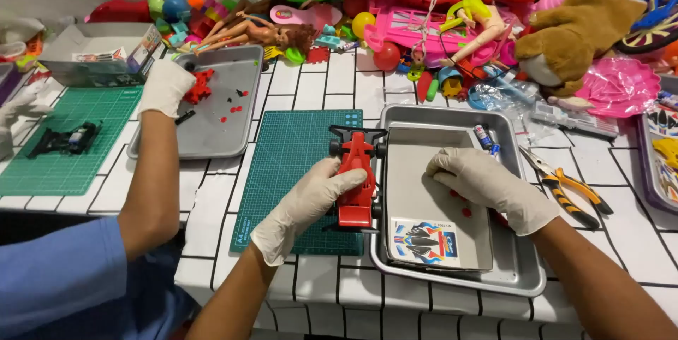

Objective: Assembling a red toy car by attaching small plastic components to the chassis on a cutting mat.

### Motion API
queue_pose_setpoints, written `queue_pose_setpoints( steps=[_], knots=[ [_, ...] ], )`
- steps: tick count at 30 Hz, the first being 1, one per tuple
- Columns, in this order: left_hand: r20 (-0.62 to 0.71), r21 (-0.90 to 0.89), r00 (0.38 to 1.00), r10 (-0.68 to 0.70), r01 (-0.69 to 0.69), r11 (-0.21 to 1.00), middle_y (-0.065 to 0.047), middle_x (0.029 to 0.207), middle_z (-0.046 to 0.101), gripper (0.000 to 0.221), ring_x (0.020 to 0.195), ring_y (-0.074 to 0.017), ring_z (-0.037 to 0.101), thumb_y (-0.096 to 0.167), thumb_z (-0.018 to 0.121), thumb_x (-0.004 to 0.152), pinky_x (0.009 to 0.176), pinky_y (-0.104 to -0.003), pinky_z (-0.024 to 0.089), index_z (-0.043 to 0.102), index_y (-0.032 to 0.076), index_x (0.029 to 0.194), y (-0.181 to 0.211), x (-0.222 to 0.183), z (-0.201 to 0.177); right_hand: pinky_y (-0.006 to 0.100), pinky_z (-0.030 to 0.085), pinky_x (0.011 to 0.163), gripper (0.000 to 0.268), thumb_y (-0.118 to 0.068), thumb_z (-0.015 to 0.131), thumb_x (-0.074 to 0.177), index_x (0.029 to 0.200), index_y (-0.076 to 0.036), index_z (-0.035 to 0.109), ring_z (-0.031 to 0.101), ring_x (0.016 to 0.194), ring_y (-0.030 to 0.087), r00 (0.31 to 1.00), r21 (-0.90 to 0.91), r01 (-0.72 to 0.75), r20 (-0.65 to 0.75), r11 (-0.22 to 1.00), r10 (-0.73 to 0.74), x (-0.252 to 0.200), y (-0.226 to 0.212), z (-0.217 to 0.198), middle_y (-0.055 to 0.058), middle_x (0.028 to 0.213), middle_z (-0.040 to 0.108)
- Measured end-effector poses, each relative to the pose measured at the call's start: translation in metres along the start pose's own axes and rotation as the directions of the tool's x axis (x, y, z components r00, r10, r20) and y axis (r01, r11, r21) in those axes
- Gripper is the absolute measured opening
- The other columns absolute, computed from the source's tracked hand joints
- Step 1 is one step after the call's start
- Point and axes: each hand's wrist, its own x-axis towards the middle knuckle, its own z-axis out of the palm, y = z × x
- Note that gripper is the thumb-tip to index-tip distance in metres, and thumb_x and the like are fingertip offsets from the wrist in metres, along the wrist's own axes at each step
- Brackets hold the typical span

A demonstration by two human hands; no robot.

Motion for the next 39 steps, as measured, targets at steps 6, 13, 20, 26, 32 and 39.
queue_pose_setpoints(
  steps=[6, 13, 20, 26, 32, 39],
  knots=[
    [-0.009, -0.002, 1.0, -0.007, 0.007, 1.0, -0.011, 0.096, 0.074, 0.043, 0.085, -0.0192, 0.07, 0.023, 0.077, 0.092, 0.078, -0.034, 0.061, 0.068, 0.0, 0.127, 0.041, 0.003, 0.034, 0.044, 0.061, 0.079, 0.013, -0.02, 0.071, 0.088, 0.101, -0.022, 0.07, 0.074, 0.092, 0.031, 0.993, -0.008, 0.119, -0.023, 0.993, -0.119, 0.002, 0.011, 0.003, 0.004, 0.093, 0.073],
    [-0.074, -0.063, 0.997, 0.035, -0.04, 0.997, -0.01, 0.092, 0.073, 0.039, 0.084, -0.0172, 0.068, 0.025, 0.074, 0.094, 0.077, -0.032, 0.06, 0.069, -0.001, 0.122, 0.048, 0.012, 0.051, 0.043, 0.06, 0.077, 0.012, -0.018, 0.071, 0.09, 0.102, -0.02, 0.07, 0.073, 0.09, 0.03, 0.981, 0.016, 0.153, -0.125, 0.988, -0.15, -0.002, 0.001, -0.006, 0.005, 0.092, 0.071],
    [-0.289, -0.146, 0.94, 0.181, -0.23, 0.962, -0.004, 0.095, 0.066, 0.03, 0.09, -0.0156, 0.06, 0.03, 0.074, 0.096, 0.089, -0.035, 0.056, 0.068, 0.006, 0.114, 0.022, 0.04, 0.056, 0.029, 0.059, 0.077, 0.02, -0.009, 0.078, 0.084, 0.101, -0.02, 0.079, 0.074, 0.084, 0.015, 0.952, 0.391, 0.103, -0.305, 0.915, 0.023, 0.0, -0.001, -0.004, -0.002, 0.085, 0.077],
    [-0.315, -0.176, 0.931, 0.184, -0.248, 0.953, -0.005, 0.1, 0.064, 0.035, 0.094, -0.0167, 0.058, 0.033, 0.073, 0.097, 0.09, -0.036, 0.054, 0.066, 0.006, 0.118, 0.026, 0.053, 0.071, 0.028, 0.057, 0.076, 0.018, -0.002, 0.08, 0.084, 0.098, -0.013, 0.084, 0.07, 0.08, 0.012, 0.933, 0.617, 0.184, -0.354, 0.765, 0.061, -0.004, -0.005, -0.005, 0.003, 0.084, 0.077],
    [-0.343, -0.148, 0.917, 0.202, -0.265, 0.953, -0.006, 0.101, 0.065, 0.038, 0.093, -0.0158, 0.058, 0.036, 0.07, 0.097, 0.083, -0.034, 0.056, 0.065, 0.007, 0.12, 0.024, 0.062, 0.076, 0.029, 0.057, 0.075, 0.018, 0.001, 0.079, 0.084, 0.099, -0.008, 0.084, 0.068, 0.079, 0.013, 0.918, 0.664, 0.238, -0.392, 0.709, 0.059, -0.008, -0.018, -0.013, 0.007, 0.083, 0.076],
    [-0.388, -0.21, 0.901, 0.196, -0.293, 0.933, -0.012, 0.109, 0.068, 0.045, 0.097, -0.0192, 0.061, 0.035, 0.07, 0.097, 0.084, -0.037, 0.058, 0.061, 0.003, 0.129, 0.0, 0.069, 0.077, 0.028, 0.055, 0.072, 0.016, 0.0, 0.079, 0.085, 0.098, -0.009, 0.085, 0.066, 0.077, 0.012, 0.909, 0.652, 0.288, -0.416, 0.701, 0.013, -0.008, -0.023, -0.018, 0.006, 0.082, 0.075]
  ],
)
